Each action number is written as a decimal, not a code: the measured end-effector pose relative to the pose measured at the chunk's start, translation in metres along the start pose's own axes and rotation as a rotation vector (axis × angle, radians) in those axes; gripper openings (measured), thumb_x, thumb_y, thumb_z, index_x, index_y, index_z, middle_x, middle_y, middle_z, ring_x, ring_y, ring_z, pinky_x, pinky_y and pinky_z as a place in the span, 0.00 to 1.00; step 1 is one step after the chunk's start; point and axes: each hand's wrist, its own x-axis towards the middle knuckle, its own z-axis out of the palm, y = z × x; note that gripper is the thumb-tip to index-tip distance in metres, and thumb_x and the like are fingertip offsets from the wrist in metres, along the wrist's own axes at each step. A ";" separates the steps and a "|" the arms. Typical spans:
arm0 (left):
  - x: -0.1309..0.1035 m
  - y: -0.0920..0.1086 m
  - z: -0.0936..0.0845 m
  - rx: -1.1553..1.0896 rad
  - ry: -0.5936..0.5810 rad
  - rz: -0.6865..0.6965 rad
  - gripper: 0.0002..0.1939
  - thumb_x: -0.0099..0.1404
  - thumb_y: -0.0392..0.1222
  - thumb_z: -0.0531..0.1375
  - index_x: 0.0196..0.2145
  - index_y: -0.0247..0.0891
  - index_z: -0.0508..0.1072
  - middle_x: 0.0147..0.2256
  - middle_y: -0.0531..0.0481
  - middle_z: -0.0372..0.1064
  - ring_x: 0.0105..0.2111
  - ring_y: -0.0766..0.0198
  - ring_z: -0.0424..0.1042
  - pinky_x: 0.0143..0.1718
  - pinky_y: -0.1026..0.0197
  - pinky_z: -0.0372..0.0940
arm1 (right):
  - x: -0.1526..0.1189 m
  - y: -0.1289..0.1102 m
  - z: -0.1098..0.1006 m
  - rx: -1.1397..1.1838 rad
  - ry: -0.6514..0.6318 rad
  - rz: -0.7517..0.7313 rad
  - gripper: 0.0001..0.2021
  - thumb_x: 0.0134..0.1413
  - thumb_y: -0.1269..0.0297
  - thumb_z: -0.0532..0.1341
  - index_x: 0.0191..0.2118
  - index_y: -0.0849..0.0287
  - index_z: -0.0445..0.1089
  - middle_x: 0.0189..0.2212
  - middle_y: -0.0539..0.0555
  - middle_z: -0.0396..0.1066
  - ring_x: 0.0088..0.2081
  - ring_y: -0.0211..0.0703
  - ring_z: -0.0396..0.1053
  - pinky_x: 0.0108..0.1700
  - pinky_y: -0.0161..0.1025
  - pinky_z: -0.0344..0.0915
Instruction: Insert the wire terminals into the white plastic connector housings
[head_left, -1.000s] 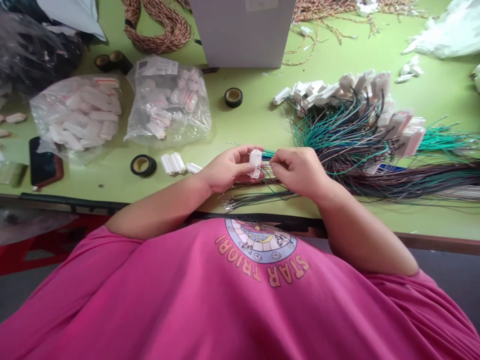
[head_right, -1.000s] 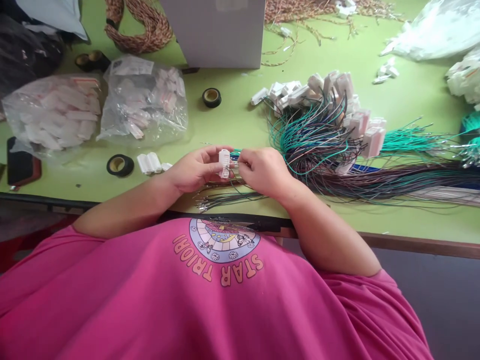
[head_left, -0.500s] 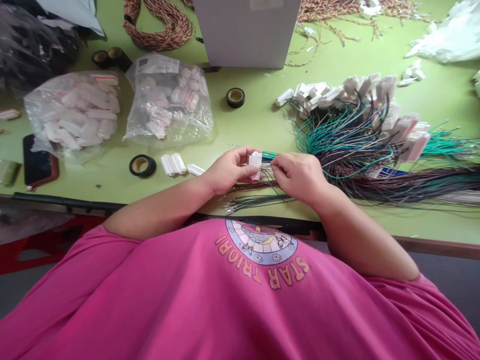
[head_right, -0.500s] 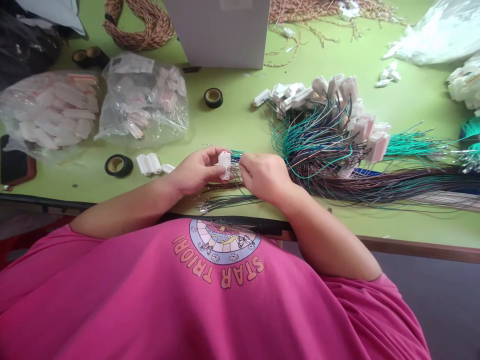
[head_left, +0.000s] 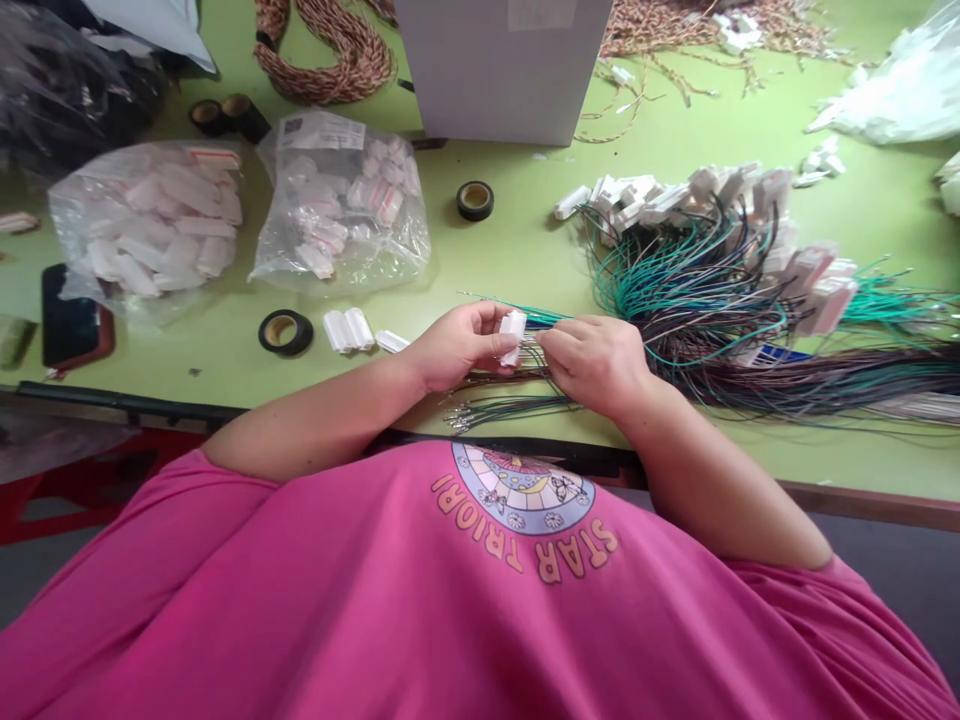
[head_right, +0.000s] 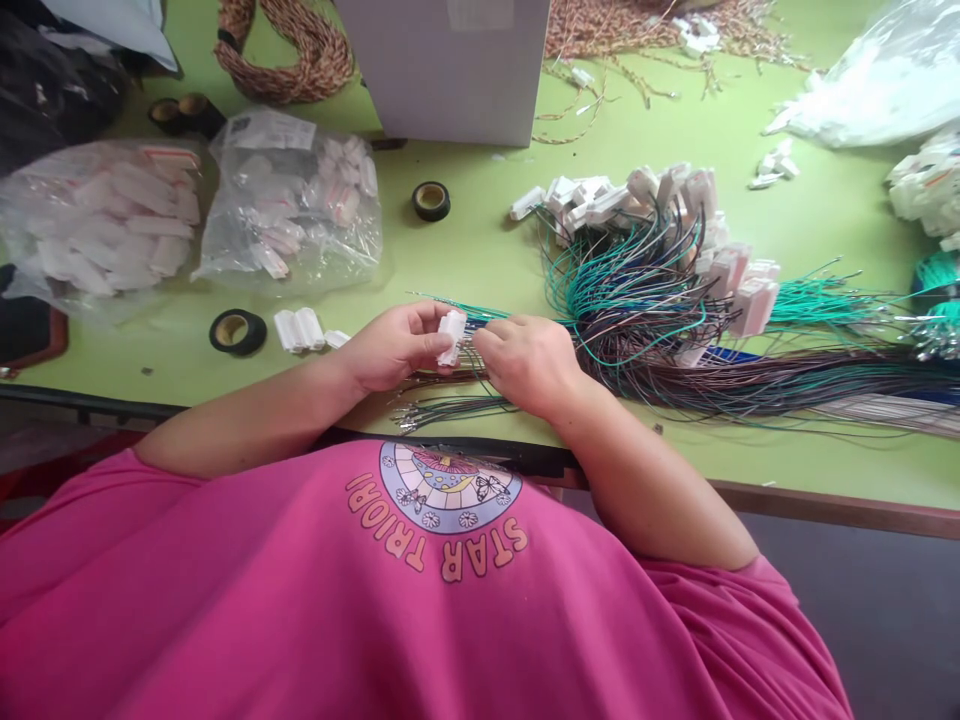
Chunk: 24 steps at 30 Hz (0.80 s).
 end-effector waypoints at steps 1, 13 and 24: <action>0.000 -0.001 0.001 0.004 -0.003 -0.009 0.20 0.53 0.37 0.69 0.42 0.32 0.69 0.31 0.52 0.71 0.27 0.68 0.72 0.30 0.63 0.70 | 0.000 -0.002 0.002 0.014 -0.011 -0.008 0.15 0.59 0.68 0.49 0.27 0.60 0.71 0.22 0.53 0.69 0.24 0.37 0.55 0.28 0.38 0.44; -0.005 0.000 0.002 0.383 -0.011 0.064 0.16 0.57 0.35 0.66 0.42 0.34 0.68 0.28 0.54 0.70 0.25 0.70 0.71 0.31 0.63 0.67 | 0.006 0.026 0.002 0.517 -0.053 0.254 0.11 0.57 0.64 0.57 0.34 0.60 0.77 0.28 0.52 0.76 0.29 0.38 0.69 0.33 0.34 0.58; -0.007 0.000 0.000 0.758 -0.021 0.085 0.17 0.61 0.36 0.62 0.48 0.34 0.68 0.35 0.49 0.75 0.29 0.66 0.75 0.35 0.61 0.69 | 0.010 0.029 0.014 0.104 -0.283 0.218 0.12 0.58 0.68 0.55 0.35 0.59 0.78 0.35 0.57 0.73 0.36 0.44 0.67 0.34 0.39 0.53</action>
